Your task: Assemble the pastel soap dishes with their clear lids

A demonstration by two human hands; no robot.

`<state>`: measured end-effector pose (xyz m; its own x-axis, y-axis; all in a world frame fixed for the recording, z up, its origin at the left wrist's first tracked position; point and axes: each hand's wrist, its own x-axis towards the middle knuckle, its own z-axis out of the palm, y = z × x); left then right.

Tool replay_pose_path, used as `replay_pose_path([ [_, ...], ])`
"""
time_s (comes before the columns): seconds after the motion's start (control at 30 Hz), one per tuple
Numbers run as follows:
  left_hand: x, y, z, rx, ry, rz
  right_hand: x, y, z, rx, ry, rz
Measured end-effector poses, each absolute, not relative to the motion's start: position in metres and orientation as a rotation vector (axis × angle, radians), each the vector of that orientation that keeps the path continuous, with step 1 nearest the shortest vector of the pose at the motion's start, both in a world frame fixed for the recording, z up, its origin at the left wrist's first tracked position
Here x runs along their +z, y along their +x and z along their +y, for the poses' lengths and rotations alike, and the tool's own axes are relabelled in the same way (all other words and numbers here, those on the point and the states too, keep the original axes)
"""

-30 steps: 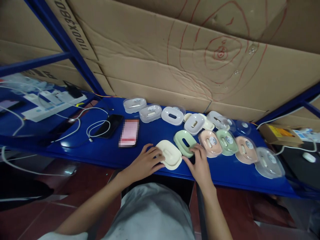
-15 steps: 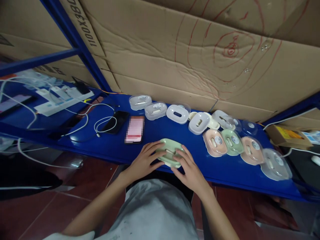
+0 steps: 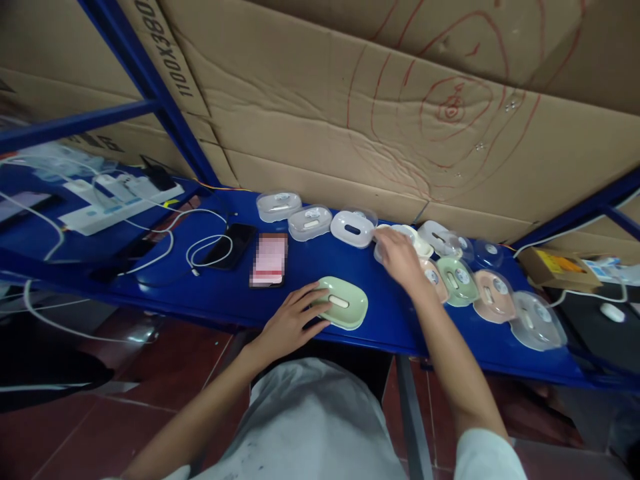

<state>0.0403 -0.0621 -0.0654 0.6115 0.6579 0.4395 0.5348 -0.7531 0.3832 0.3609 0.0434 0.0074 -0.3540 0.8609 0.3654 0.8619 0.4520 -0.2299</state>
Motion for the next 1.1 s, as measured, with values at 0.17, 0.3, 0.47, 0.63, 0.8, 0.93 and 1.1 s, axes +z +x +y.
replay_pose_path([
  [0.17, -0.067, 0.041, -0.062, 0.867, 2.642, 0.983, 0.014, 0.373, 0.159, 0.173, -1.733, -2.427],
  [0.3, -0.066, 0.041, -0.062, 0.879, 2.657, 0.974, 0.001, 0.368, 0.18, 0.243, -1.678, -2.468],
  [0.47, -0.064, 0.041, -0.063, 0.871, 2.637, 0.986, -0.003, 0.367, 0.171, 0.217, -1.596, -2.439],
  [0.63, -0.064, 0.04, -0.062, 0.902, 2.582, 0.945, 0.017, 0.374, 0.127, 0.013, -1.518, -2.273],
  [0.8, -0.065, 0.039, -0.064, 0.935, 2.443, 1.01, 0.024, 0.364, 0.019, -0.065, -1.438, -2.083],
  [0.93, -0.067, 0.037, -0.064, 0.979, 2.294, 1.089, -0.009, 0.345, -0.067, 0.096, -1.383, -2.026],
  [1.1, -0.066, 0.036, -0.06, 0.905, 2.287, 1.061, -0.048, 0.325, -0.11, 0.285, -1.322, -2.079],
])
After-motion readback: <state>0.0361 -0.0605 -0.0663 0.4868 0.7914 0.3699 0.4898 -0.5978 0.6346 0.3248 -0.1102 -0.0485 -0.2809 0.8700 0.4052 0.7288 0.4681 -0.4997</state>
